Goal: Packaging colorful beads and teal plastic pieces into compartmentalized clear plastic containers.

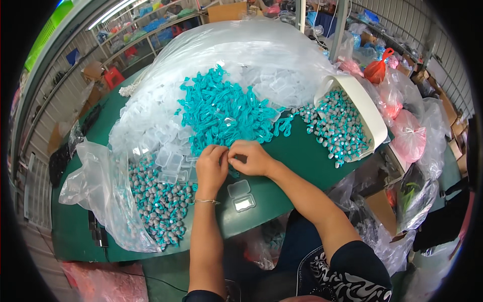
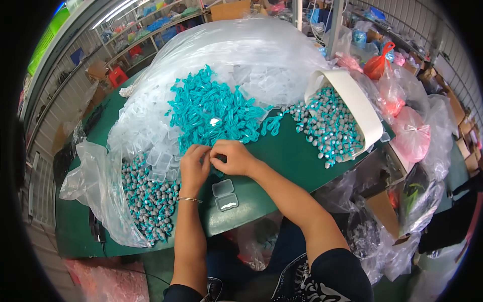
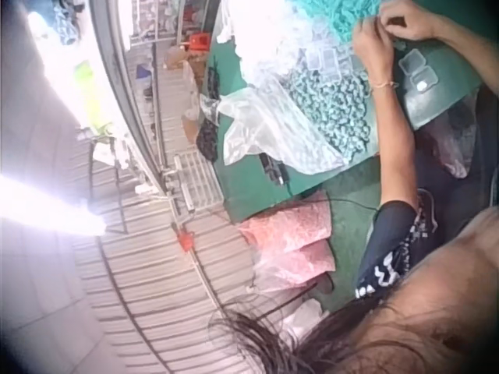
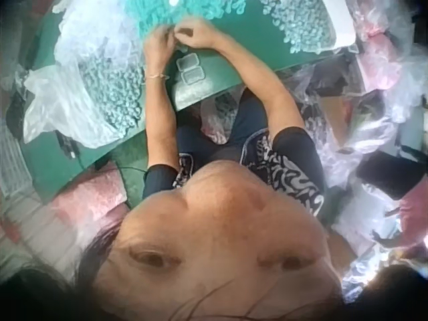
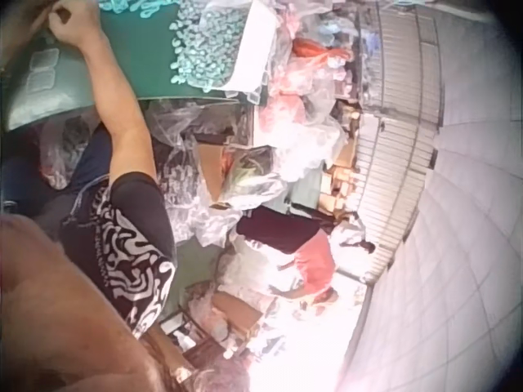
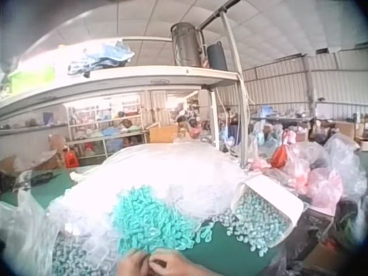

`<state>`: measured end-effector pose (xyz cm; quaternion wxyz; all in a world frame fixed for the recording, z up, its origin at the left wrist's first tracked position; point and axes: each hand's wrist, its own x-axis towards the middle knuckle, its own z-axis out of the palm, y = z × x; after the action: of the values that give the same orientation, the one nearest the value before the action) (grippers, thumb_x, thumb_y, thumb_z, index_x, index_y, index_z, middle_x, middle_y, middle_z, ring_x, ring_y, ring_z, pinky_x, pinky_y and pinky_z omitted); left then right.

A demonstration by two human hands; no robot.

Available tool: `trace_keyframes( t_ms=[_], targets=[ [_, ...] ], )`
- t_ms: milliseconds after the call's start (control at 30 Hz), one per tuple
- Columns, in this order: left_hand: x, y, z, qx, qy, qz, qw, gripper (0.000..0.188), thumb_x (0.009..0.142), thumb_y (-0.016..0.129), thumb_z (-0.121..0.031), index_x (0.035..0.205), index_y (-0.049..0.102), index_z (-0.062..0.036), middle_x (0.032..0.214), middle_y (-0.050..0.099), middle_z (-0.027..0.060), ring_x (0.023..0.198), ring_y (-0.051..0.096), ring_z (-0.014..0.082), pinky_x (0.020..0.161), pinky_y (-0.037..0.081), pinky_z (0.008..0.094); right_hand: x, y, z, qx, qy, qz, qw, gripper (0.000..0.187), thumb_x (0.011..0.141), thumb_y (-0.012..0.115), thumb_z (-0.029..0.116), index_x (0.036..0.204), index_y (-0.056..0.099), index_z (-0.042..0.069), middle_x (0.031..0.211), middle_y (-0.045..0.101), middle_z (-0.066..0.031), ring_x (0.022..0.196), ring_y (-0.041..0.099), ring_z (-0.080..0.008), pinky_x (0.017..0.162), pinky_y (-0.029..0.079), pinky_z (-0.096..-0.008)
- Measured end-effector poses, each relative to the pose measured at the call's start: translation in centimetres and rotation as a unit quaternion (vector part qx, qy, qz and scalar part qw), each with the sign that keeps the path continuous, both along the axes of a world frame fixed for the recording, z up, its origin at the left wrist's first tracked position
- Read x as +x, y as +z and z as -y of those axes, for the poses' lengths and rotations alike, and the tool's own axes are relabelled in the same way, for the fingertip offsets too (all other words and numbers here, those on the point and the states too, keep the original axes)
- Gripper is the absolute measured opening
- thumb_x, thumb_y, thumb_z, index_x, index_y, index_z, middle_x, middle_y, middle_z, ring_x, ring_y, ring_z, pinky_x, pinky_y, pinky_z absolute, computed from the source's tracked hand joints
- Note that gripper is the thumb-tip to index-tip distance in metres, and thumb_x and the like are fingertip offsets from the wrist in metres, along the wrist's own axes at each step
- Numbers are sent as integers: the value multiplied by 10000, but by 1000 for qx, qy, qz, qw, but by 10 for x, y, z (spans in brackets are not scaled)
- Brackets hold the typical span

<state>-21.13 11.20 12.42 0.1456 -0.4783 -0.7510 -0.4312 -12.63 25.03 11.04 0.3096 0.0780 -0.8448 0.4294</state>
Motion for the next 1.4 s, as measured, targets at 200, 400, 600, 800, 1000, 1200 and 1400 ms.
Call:
trace_keyframes(
  t_ms=[200,400,600,800,1000,1200,1400],
  targets=[
    [1,-4,4,13,2,9,1000,54,771,637,-37,822,654,-30,810,628,126,739,614,310,635,489,384,-3,-7,5,2,10,-63,998,75,728,659,84,749,600,43,732,578,-77,617,581,-227,550,466,-326],
    [1,-2,3,19,-2,-12,1000,57,768,633,-27,821,652,-31,803,624,122,721,609,315,621,485,390,-2,-7,5,12,5,-68,998,78,724,664,74,747,597,41,745,580,-78,599,576,-222,533,461,-320],
    [-1,-1,2,12,2,-13,1000,56,768,635,-29,822,653,-32,800,623,121,716,610,309,620,486,387,-7,-5,3,17,3,-74,997,78,722,663,74,744,596,42,740,575,-75,603,575,-213,531,458,-314],
    [-2,-6,3,11,-4,-23,1000,103,766,619,15,857,655,-17,820,627,126,698,627,282,608,488,349,-4,-7,5,10,13,-77,997,86,718,672,74,749,600,38,731,573,-74,599,572,-211,528,461,-313],
    [-1,-5,4,0,2,13,1000,58,769,638,-45,823,660,-39,813,628,118,736,613,308,635,488,389,-5,-7,5,21,6,-80,997,91,716,680,67,755,603,37,730,576,-75,596,573,-206,522,465,-311],
    [-2,-7,2,17,-6,9,1000,59,768,632,-47,820,658,-36,817,629,122,741,612,316,640,490,392,-2,-2,6,3,9,-59,998,88,721,675,53,762,599,33,736,578,-72,590,575,-193,518,467,-300],
    [-5,-9,3,40,-6,-28,999,47,784,648,-37,830,654,-33,798,623,110,672,617,267,587,482,338,3,3,6,-1,-9,-41,999,77,721,672,44,772,614,34,758,595,-75,622,590,-188,537,470,-278]
  ],
)
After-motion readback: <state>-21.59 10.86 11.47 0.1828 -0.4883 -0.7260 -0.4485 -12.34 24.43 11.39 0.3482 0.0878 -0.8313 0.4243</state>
